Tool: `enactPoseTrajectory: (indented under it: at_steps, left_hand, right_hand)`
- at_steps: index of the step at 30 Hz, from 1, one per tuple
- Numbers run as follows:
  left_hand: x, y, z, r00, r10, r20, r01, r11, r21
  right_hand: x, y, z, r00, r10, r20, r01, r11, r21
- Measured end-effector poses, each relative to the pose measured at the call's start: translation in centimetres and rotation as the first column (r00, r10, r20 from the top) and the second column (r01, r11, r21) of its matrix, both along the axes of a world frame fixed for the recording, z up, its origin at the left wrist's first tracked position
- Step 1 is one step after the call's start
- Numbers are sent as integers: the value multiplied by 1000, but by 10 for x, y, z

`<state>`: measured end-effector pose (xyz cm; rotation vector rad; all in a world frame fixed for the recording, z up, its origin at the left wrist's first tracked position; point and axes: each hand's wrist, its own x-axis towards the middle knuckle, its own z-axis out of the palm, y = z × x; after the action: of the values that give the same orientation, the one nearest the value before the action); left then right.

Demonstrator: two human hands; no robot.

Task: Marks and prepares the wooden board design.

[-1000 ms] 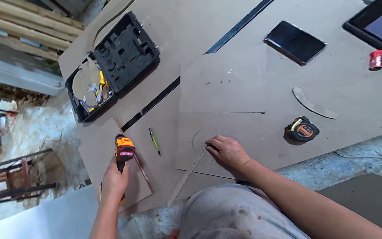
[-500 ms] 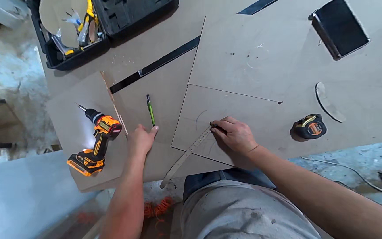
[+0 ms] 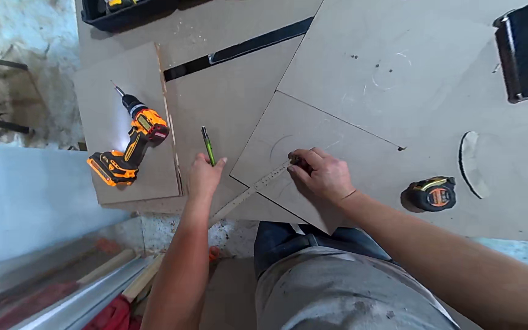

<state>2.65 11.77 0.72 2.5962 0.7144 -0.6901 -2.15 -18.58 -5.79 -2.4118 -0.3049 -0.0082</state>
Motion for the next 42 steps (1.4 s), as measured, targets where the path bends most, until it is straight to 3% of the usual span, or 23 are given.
enactPoseTrajectory:
  at_steps: [5, 8, 12, 17, 28, 32, 35, 42]
  left_hand:
    - [-11, -12, 5, 974, 164, 156, -121, 960, -252]
    - [-67, -34, 15, 920, 176, 350, -2, 896, -445]
    - [-119, -58, 7, 889, 115, 443, 94, 902, -422]
    - [-126, -64, -8, 861, 43, 507, 144, 935, -325]
    - [-118, -73, -2, 881, -98, 463, 203, 962, -182]
    - [-102, -84, 14, 926, -248, 284, 266, 964, -24]
    - [-85, -90, 19, 949, -265, 174, 260, 964, 48]
    - [-74, -90, 27, 959, -277, 53, 277, 961, 18]
  right_hand:
    - [6, 0, 4, 1000, 9, -24, -9, 1000, -10]
    - [6, -3, 3, 999, 22, -31, -22, 1000, -2]
    - [6, -3, 0, 999, 34, -12, -34, 999, -1]
    - [5, -2, 1, 999, 38, -14, -38, 999, -12]
    - [6, -3, -1, 999, 45, -6, -45, 999, -15]
    - [6, -4, -3, 999, 52, 2, -52, 999, -5]
    - [6, -4, -3, 999, 52, -4, -52, 999, -6]
    - [6, -5, -4, 999, 52, 14, -52, 999, 3]
